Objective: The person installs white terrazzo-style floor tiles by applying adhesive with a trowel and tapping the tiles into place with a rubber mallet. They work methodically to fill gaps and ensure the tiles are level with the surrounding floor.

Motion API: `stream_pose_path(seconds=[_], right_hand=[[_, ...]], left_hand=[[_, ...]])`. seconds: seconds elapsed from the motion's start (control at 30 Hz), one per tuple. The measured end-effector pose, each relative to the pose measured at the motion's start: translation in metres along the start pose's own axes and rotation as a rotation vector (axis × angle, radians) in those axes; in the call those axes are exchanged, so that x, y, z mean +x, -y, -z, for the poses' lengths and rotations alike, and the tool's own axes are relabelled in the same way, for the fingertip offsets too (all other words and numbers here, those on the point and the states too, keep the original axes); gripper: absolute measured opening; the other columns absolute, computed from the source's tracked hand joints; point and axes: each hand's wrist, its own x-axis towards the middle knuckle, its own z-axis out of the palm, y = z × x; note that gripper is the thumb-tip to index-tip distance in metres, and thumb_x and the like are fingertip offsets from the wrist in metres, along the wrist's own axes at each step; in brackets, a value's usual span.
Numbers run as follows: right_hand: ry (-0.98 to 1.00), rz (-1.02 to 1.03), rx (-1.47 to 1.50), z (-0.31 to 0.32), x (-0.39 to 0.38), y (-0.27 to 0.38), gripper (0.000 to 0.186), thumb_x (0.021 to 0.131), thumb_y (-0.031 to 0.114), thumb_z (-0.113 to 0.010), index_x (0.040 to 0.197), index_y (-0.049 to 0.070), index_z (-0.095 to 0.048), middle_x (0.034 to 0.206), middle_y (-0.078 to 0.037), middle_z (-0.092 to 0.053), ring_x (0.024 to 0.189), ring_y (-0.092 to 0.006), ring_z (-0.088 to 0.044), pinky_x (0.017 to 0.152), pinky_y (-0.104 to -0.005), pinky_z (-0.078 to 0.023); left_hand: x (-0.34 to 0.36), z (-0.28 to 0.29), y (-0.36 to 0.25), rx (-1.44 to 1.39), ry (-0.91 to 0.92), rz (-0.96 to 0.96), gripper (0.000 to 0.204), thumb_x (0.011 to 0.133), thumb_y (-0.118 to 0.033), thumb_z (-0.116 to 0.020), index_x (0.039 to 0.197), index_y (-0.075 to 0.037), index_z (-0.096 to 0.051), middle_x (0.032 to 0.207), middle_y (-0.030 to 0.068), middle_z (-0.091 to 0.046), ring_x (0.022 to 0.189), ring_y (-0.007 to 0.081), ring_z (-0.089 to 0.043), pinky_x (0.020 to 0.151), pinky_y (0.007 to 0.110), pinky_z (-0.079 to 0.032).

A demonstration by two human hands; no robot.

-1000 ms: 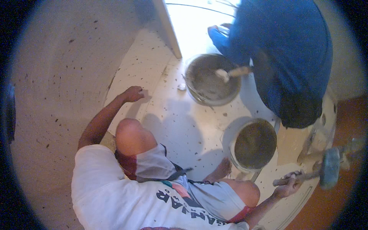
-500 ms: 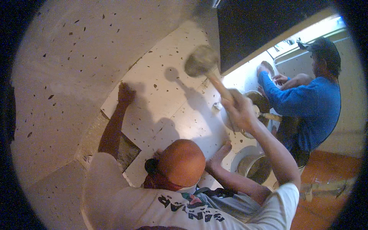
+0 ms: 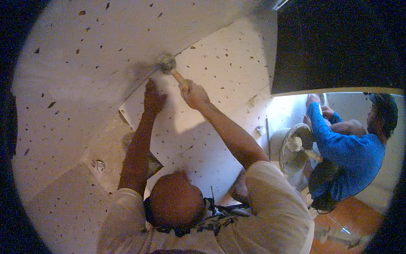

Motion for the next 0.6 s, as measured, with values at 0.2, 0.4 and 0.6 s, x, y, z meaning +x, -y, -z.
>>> stream_pose_path(seconds=[0.2, 0.4, 0.6], right_hand=[[-0.026, 0.018, 0.085, -0.004, -0.018, 0.013, 0.046, 0.102, 0.04, -0.045, 0.127, 0.003, -0.051, 0.097, -0.028, -0.068, 0.088, -0.0495, -0.065, 0.078, -0.0581, -0.051], [-0.055, 0.052, 0.088, -0.003, -0.015, -0.003, 0.039, 0.103, 0.039, -0.039, 0.118, 0.006, -0.054, 0.102, -0.024, -0.066, 0.086, -0.0505, -0.063, 0.078, -0.0608, -0.049], [-0.072, 0.06, 0.061, 0.018, -0.007, 0.007, 0.04, 0.103, 0.04, -0.038, 0.121, 0.007, -0.053, 0.102, -0.024, -0.066, 0.082, -0.0493, -0.064, 0.075, -0.0606, -0.051]], left_hand=[[0.001, -0.003, 0.002, 0.027, -0.032, -0.001, 0.097, 0.083, -0.033, -0.074, 0.154, 0.004, -0.018, 0.162, 0.0219, -0.018, 0.149, 0.0386, -0.021, 0.117, 0.055, -0.028], [0.002, -0.01, 0.004, 0.045, -0.043, 0.011, 0.094, 0.083, -0.033, -0.075, 0.152, 0.004, -0.023, 0.162, 0.0213, -0.02, 0.15, 0.0374, -0.02, 0.118, 0.053, -0.026], [0.004, -0.012, 0.01, 0.088, -0.045, -0.007, 0.097, 0.084, -0.037, -0.073, 0.154, 0.002, -0.02, 0.163, 0.0202, -0.016, 0.15, 0.0365, -0.018, 0.119, 0.055, -0.023]])
